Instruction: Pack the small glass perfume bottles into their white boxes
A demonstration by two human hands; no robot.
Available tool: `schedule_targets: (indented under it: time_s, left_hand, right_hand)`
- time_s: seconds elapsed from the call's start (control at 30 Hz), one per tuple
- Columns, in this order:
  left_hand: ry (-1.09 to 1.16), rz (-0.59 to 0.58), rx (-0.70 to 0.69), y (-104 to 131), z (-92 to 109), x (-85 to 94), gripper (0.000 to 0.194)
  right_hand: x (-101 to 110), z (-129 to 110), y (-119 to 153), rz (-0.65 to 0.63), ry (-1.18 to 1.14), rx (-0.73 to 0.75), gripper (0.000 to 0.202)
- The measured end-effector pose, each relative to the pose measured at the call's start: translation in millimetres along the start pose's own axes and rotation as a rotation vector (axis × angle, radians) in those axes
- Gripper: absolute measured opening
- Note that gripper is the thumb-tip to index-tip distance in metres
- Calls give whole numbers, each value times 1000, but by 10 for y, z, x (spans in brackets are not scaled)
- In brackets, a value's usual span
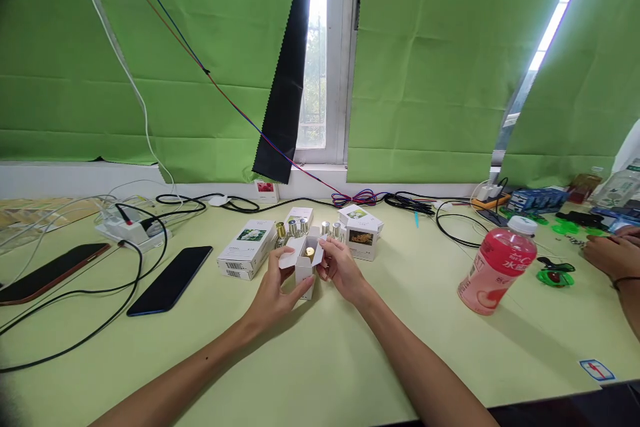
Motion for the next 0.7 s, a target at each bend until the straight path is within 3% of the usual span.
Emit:
schedule_targets:
  time_s: [0.4, 0.7]
  left_hand:
    - [29, 125, 77, 4, 59, 168, 37]
    - [118, 172, 109, -73, -50, 185, 33]
  right_hand:
    - [-29, 3, -19, -1, -86, 25, 47]
    - [-53, 3, 6, -43, -40, 32, 45]
Point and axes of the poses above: each hand's wrist, its own y-axis away from the middle knuckle, its own x-axis out of the back of the hand, z = x × y, the point moved 9 cm from there along -y, towards the middle knuckle, and after that the axes turned 6 degrees about x, right-handed, at the moved point
